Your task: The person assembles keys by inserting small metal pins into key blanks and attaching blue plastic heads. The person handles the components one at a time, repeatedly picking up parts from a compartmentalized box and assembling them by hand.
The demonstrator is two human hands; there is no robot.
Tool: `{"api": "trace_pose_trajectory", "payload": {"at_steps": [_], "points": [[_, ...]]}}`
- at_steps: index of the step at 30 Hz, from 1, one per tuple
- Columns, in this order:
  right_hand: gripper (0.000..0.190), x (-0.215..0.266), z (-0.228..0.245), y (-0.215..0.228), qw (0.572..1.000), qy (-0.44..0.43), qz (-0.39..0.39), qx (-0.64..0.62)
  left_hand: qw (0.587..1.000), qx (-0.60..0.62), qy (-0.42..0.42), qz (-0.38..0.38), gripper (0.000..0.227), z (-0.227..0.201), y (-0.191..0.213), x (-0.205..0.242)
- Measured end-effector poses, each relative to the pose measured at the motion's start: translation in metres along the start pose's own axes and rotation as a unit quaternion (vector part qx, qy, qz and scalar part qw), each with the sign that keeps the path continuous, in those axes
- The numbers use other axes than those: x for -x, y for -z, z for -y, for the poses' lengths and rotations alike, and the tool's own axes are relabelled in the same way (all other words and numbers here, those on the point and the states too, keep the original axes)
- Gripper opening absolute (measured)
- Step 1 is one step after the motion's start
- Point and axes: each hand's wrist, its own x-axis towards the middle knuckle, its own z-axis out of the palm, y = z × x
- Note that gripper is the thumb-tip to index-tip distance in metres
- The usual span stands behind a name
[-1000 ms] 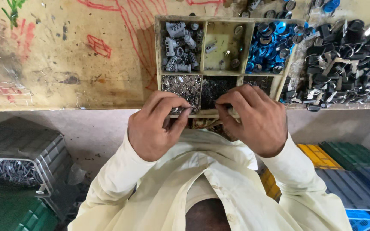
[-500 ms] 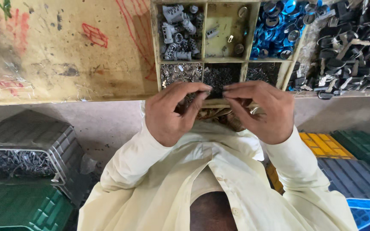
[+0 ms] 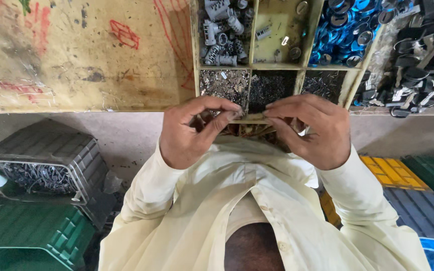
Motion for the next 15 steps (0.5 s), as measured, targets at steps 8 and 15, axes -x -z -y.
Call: {"api": "trace_pose_trajectory", "payload": {"at_steps": [8, 15], "points": [[0.020, 0.008, 0.003, 0.017, 0.997, 0.072, -0.001, 0.000, 0.985, 0.118, 0.064, 0.108, 0.016, -0.004, -0.023, -0.002], [0.019, 0.004, 0.001, 0.026, 0.992, 0.114, 0.023, 0.047, 0.988, 0.087, 0.069, 0.109, 0.024, -0.013, -0.022, -0.008]]}}
